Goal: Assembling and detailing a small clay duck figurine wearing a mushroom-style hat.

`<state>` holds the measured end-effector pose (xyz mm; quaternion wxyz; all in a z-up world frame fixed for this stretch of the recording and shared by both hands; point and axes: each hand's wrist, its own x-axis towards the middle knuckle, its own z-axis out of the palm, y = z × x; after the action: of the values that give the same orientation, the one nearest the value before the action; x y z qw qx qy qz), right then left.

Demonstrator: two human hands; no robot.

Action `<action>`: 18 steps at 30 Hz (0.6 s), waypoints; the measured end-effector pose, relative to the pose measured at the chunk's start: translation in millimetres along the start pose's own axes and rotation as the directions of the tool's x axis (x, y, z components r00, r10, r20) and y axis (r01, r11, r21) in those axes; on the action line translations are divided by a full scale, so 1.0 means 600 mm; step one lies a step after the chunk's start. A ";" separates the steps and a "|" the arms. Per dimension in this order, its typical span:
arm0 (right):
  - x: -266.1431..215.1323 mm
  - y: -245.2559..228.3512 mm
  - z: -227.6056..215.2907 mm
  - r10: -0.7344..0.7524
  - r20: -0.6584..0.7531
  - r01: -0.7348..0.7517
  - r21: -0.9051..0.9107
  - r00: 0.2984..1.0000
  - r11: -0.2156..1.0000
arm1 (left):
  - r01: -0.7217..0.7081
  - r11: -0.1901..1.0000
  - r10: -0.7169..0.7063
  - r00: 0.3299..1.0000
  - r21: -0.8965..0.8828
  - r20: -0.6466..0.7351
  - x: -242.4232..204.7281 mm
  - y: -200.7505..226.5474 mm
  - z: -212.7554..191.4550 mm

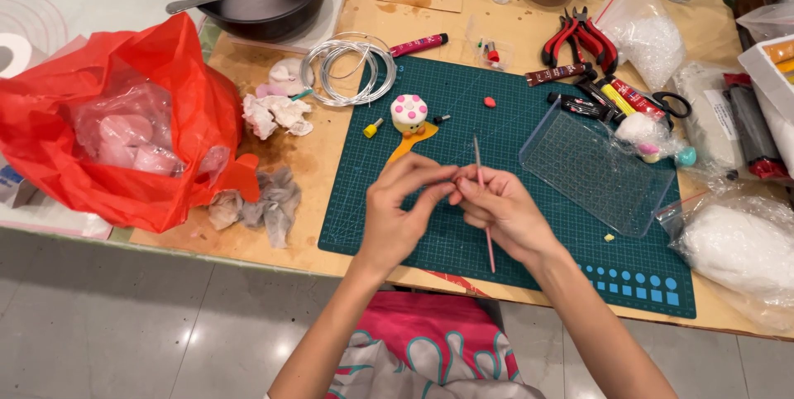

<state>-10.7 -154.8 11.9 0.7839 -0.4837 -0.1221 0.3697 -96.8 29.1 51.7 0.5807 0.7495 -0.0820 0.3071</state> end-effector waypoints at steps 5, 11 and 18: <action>0.004 0.029 0.008 0.078 0.038 -0.081 0.071 0.996 0.994 | -0.059 0.989 0.070 0.995 0.139 -0.072 -0.023 -0.009 -0.005; 0.004 0.009 0.043 0.194 0.049 -0.198 0.091 0.980 0.976 | -0.292 0.846 0.338 0.941 0.446 -0.025 -0.029 -0.012 -0.040; 0.029 -0.031 0.003 -0.382 -0.153 -0.035 -0.954 0.911 0.298 | 0.171 0.947 -0.219 0.963 -0.272 -0.156 -0.048 -0.093 -0.089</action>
<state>9.0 -146.1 25.7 0.3966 -0.8890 -0.2242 0.0460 -112.7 89.1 -2.8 0.7052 0.6410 0.0082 0.3028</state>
